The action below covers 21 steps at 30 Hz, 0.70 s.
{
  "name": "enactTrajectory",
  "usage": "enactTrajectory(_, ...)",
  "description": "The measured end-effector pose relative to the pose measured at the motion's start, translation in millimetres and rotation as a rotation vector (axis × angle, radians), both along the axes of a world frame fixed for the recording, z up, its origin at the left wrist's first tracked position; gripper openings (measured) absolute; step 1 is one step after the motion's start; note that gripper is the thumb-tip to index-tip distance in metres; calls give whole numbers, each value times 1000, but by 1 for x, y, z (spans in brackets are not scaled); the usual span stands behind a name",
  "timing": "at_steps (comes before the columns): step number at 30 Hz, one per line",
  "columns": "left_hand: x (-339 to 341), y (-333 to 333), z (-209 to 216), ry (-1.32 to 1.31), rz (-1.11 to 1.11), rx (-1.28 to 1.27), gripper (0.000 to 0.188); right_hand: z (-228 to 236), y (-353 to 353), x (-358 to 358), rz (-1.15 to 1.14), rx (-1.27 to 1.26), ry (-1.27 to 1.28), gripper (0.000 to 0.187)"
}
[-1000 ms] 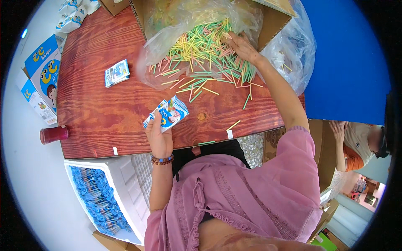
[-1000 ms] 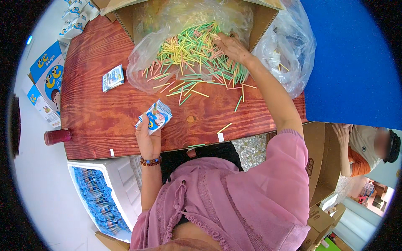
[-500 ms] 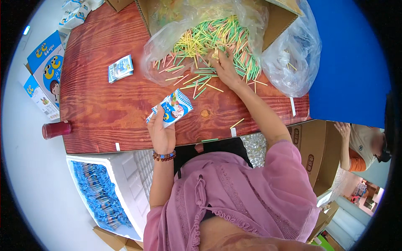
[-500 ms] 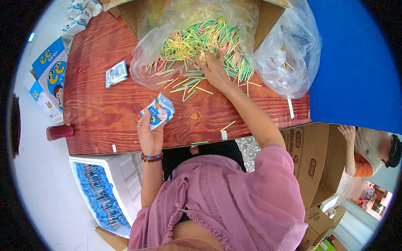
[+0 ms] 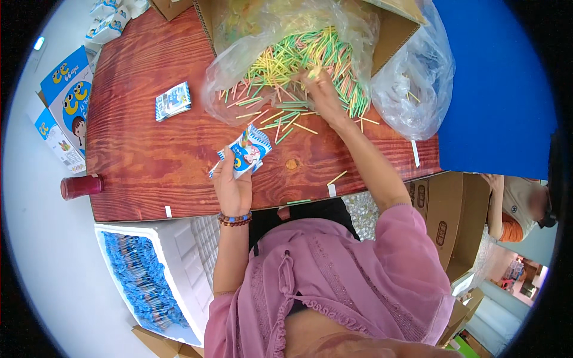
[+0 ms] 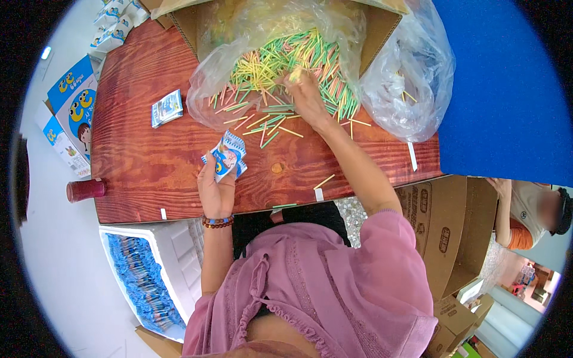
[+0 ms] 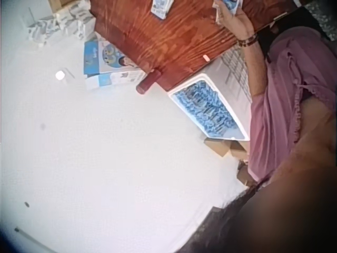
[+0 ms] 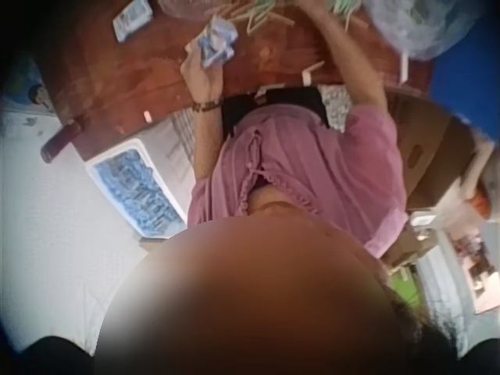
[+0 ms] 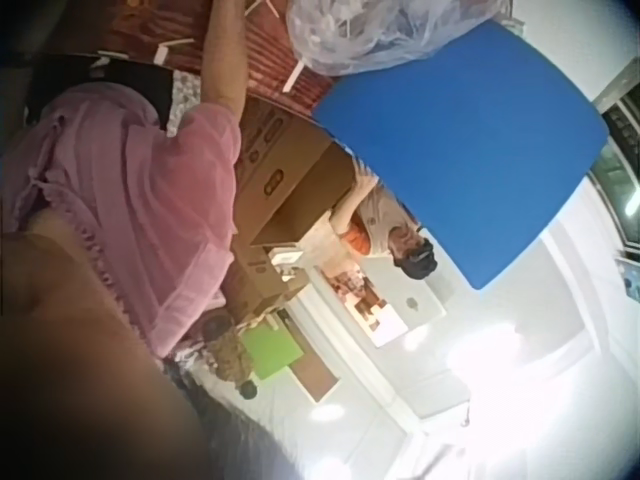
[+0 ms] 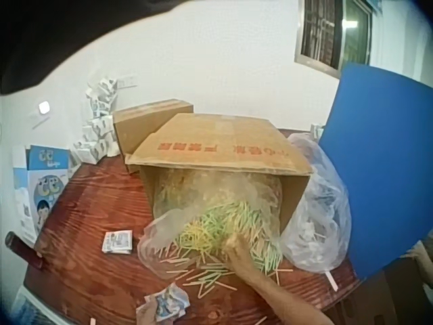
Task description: Manually packing colored straws into small blue and white plastic packets and then organizing them into a large bin.
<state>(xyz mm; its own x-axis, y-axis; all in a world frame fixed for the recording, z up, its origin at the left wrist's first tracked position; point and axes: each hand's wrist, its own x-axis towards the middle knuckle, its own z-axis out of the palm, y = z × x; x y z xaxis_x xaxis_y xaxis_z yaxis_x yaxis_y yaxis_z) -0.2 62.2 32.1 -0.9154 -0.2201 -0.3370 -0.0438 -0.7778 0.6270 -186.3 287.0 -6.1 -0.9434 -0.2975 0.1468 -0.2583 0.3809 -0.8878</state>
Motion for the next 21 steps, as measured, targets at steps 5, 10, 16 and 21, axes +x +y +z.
enactTrajectory(5,-10,7,-7,4,46,28,28,63,-40,48,45,-1080,-235,18)
enactTrajectory(10,-19,18,2,38,8,42,29,85,-72,88,139,-1236,-180,16)
enactTrajectory(16,-22,14,3,61,30,103,27,89,-78,92,155,-1110,-68,14)
enactTrajectory(21,-28,22,10,63,-8,24,32,83,-81,94,176,-1102,-102,13)
